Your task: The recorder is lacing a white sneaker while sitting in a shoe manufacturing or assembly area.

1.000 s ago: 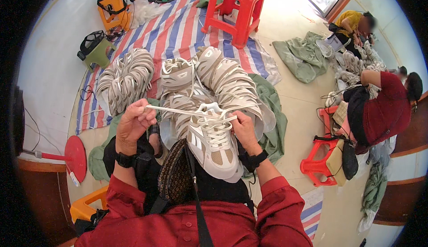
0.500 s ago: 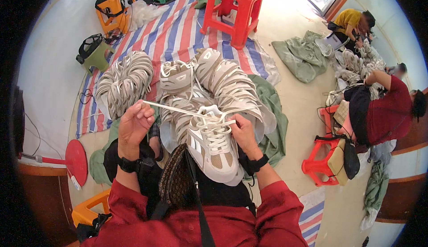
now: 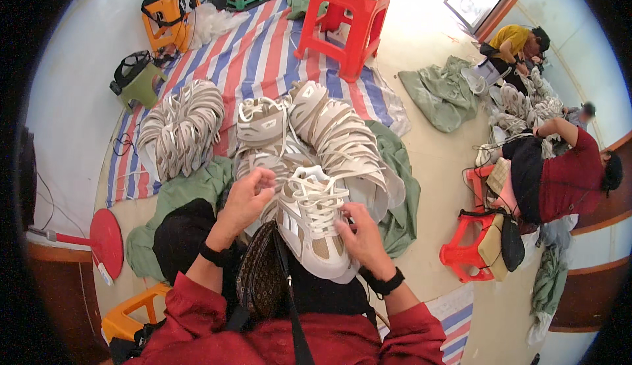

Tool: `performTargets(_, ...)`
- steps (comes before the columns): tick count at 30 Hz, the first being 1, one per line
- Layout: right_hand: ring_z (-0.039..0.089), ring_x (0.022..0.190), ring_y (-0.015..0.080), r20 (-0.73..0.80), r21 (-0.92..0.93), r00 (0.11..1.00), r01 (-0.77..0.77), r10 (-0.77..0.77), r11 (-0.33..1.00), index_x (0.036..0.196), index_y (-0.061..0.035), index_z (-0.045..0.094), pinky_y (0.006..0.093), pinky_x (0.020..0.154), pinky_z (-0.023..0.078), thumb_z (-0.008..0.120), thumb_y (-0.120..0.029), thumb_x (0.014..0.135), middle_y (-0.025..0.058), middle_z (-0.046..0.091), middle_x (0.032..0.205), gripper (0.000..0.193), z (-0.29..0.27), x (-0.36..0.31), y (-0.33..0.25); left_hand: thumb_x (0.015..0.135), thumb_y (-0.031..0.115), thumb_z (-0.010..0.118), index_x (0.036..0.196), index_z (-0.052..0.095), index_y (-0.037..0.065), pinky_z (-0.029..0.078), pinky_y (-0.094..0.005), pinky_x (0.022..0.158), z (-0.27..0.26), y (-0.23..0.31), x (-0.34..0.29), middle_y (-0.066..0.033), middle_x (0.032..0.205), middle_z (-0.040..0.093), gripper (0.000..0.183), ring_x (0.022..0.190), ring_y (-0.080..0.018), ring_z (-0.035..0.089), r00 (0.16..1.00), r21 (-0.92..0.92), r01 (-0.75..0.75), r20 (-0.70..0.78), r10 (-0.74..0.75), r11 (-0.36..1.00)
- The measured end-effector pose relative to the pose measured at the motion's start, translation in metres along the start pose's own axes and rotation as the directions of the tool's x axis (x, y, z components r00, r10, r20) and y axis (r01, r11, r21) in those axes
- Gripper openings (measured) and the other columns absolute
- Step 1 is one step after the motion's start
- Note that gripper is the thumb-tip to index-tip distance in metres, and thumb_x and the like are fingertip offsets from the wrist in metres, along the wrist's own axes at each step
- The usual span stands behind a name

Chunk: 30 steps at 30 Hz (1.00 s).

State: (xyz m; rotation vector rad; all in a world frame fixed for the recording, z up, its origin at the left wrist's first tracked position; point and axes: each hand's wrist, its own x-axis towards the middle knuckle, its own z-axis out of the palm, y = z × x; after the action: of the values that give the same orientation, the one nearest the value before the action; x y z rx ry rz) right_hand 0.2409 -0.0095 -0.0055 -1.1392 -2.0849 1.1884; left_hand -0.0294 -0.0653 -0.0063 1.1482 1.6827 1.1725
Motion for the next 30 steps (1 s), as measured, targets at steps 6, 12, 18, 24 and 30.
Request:
performTargets(6,0.036,0.134,0.0391,0.213,-0.085,0.970,0.136,-0.115,0.987,0.140,-0.0036,0.040,0.0438,0.111,0.031,0.071,-0.022,0.082,0.0229,0.036,0.145,0.068,-0.011,-0.045,-0.019,0.081,0.010,0.056,0.121,0.052,0.002,0.049,-0.0423,0.086,0.018,-0.020,0.000,-0.0224,0.106,0.064,0.041,0.099,-0.0381,0.062,0.945,0.310,-0.326,0.110,0.307,0.893)
performTargets(12,0.033,0.134,0.0428,0.216,-0.350,0.958,0.257,-0.189,0.901,0.141,-0.0027,0.038,0.0460,0.107,0.037,0.082,-0.017,0.066,0.0248,0.030,0.147,0.088,0.005,-0.067,-0.026,0.081,0.009,0.053,0.122,0.050,0.002,0.048,-0.0463,0.083,0.022,-0.022,-0.009,-0.0254,0.103,0.063,0.042,0.097,-0.0430,0.060,0.930,0.414,-0.365,0.120,0.347,0.834)
performTargets(18,0.049,0.122,0.0411,-0.006,-0.292,0.944,0.315,-0.331,0.903,0.136,0.0005,0.043,0.0445,0.102,0.041,0.073,-0.013,0.069,0.0255,0.047,0.136,0.074,-0.005,-0.055,-0.014,0.082,0.008,0.054,0.120,0.050,0.001,0.050,-0.0444,0.079,0.013,-0.008,-0.020,-0.0239,0.096,0.065,0.039,0.090,-0.0409,0.062,0.923,0.503,-0.385,0.193,0.334,0.774)
performTargets(24,0.067,0.075,0.0350,-0.213,-0.076,0.959,0.175,-0.188,0.982,0.124,-0.0024,0.053,0.0384,0.070,0.050,0.055,-0.032,0.094,0.0218,0.066,0.082,0.042,-0.014,-0.011,-0.036,0.080,0.008,0.058,0.108,0.058,0.001,0.052,-0.0363,0.073,0.013,-0.014,-0.038,-0.0161,0.087,0.068,0.029,0.076,-0.0298,0.065,0.966,0.264,-0.233,0.176,0.191,0.936)
performTargets(30,0.064,0.082,0.0433,-0.186,-0.249,0.946,0.216,-0.265,0.944,0.125,-0.0034,0.051,0.0455,0.070,0.050,0.054,-0.042,0.094,0.0260,0.065,0.090,0.049,0.010,-0.021,-0.035,0.077,0.006,0.063,0.108,0.054,0.002,0.050,-0.0443,0.079,0.022,-0.010,-0.050,-0.0205,0.101,0.064,0.033,0.094,-0.0386,0.062,0.907,0.484,-0.398,0.081,0.413,0.780)
